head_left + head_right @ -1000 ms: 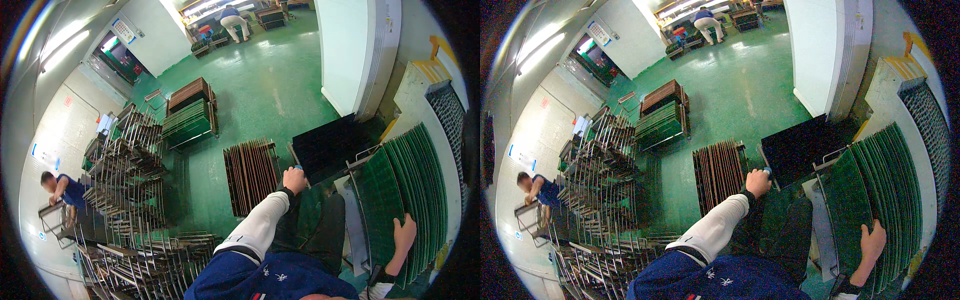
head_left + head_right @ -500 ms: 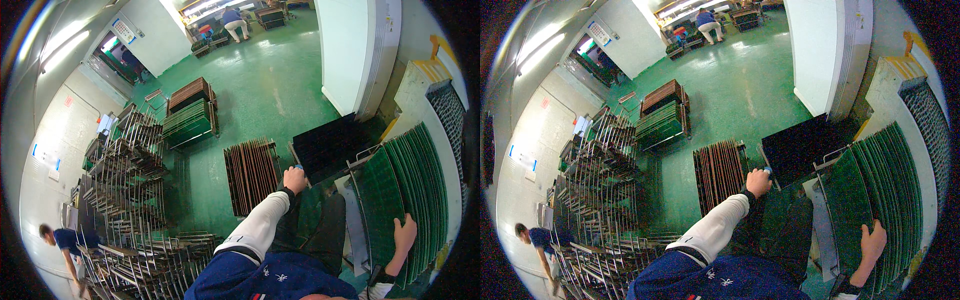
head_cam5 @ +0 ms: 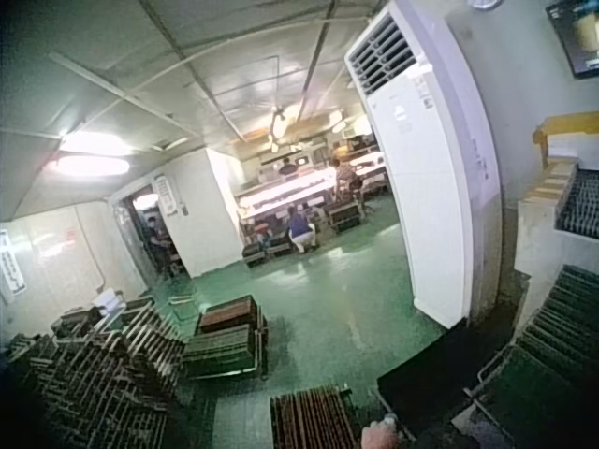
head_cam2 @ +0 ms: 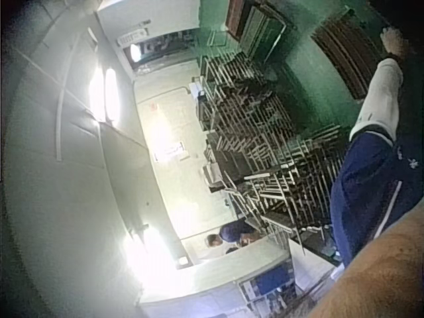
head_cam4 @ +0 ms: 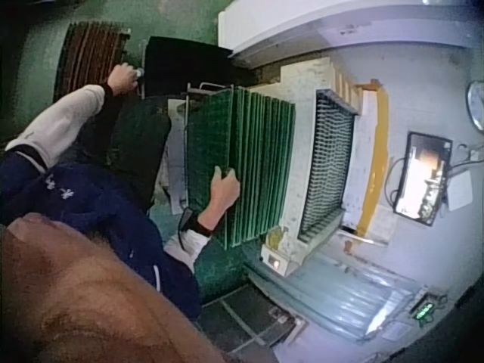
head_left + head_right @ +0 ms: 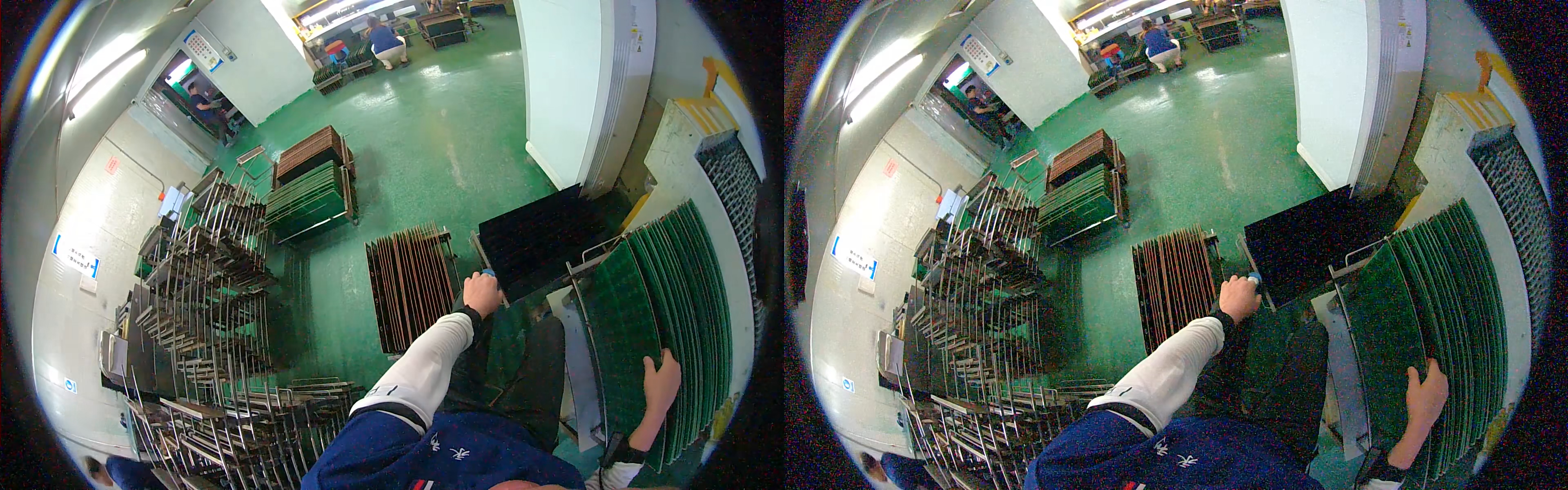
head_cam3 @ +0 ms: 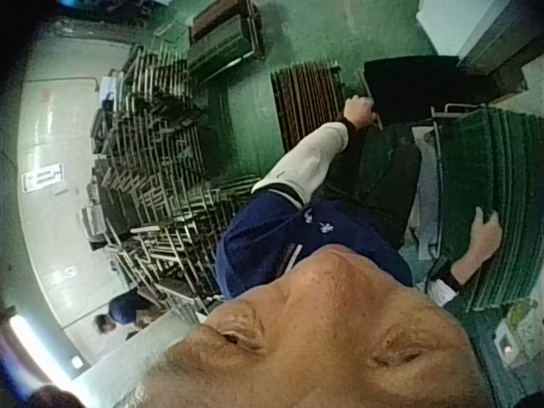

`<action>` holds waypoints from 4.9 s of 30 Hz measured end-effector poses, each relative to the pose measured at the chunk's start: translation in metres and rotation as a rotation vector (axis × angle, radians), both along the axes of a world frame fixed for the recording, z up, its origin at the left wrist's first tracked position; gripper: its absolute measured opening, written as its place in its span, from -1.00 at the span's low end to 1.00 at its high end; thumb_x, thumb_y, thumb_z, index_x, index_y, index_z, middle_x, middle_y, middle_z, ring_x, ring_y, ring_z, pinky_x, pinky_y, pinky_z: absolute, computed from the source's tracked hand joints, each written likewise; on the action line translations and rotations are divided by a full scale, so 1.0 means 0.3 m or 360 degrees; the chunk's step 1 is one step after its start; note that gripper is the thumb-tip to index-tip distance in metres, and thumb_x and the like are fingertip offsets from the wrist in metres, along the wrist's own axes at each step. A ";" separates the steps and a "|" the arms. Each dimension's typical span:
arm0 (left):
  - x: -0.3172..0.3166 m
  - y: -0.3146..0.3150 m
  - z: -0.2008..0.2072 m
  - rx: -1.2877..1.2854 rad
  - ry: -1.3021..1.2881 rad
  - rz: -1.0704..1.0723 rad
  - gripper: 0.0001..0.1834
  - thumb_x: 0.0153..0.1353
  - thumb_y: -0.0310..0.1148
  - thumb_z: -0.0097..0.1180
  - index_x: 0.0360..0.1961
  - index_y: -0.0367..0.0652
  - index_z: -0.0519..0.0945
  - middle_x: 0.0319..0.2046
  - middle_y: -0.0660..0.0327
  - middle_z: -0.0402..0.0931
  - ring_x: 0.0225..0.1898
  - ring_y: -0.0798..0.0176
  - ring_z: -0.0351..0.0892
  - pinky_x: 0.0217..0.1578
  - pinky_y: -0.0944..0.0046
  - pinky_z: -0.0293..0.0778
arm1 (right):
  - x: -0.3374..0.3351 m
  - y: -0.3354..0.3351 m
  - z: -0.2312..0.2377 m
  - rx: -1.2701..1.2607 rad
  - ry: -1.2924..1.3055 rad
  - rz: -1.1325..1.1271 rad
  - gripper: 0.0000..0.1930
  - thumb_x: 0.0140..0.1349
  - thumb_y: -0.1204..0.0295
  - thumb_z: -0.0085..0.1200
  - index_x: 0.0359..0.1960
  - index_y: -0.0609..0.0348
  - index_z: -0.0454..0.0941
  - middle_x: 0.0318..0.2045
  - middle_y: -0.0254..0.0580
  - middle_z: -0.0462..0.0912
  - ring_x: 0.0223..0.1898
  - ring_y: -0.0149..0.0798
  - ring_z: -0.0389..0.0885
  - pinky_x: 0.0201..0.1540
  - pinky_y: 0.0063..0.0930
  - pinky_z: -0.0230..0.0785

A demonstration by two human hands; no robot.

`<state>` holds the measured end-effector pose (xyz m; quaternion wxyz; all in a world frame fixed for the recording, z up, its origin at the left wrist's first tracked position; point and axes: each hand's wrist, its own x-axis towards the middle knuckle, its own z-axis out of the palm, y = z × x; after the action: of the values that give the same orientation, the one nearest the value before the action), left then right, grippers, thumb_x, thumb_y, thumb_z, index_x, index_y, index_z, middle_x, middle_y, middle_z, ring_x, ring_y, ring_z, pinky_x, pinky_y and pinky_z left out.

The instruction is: Sorting green circuit boards from one stack and placing them into a machine or another rack.

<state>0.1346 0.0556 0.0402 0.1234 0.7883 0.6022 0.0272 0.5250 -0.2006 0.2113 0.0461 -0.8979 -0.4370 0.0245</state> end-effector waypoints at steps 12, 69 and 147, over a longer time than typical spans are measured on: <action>0.004 -0.002 0.002 0.0042 0.0006 -0.0026 -0.66 0.04 -0.13 0.30 -0.26 -0.16 0.67 -0.24 0.10 0.62 -0.08 -0.03 0.55 -0.13 -0.06 0.47 | 0.005 -0.004 -0.006 -0.0006 -0.0012 -0.0008 -0.42 0.21 0.15 0.23 0.17 0.27 0.48 -0.10 0.18 0.62 -0.01 0.17 0.55 0.08 -0.02 0.38; 0.003 -0.006 -0.027 0.0202 -0.0091 0.0032 -0.77 0.00 -0.22 0.22 -0.42 -0.15 0.74 -0.35 0.08 0.65 -0.12 0.01 0.58 -0.16 -0.01 0.46 | 0.016 -0.009 -0.014 0.0004 0.0000 0.0022 -0.40 0.22 0.17 0.23 0.17 0.38 0.46 -0.08 0.24 0.61 0.00 0.20 0.55 0.10 -0.03 0.38; -0.004 0.004 -0.023 0.0150 0.0040 -0.0061 -0.63 0.10 -0.07 0.23 -0.34 -0.21 0.69 -0.28 0.09 0.62 -0.12 -0.04 0.57 -0.16 -0.05 0.49 | -0.008 0.000 0.015 0.0012 -0.0031 0.0025 -0.39 0.19 0.13 0.25 0.15 0.35 0.50 -0.12 0.26 0.63 -0.05 0.22 0.57 0.04 0.00 0.41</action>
<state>0.1335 0.0568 0.0333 0.0792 0.8050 0.5864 0.0432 0.5226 -0.2007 0.2157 0.0450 -0.8945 -0.4445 0.0146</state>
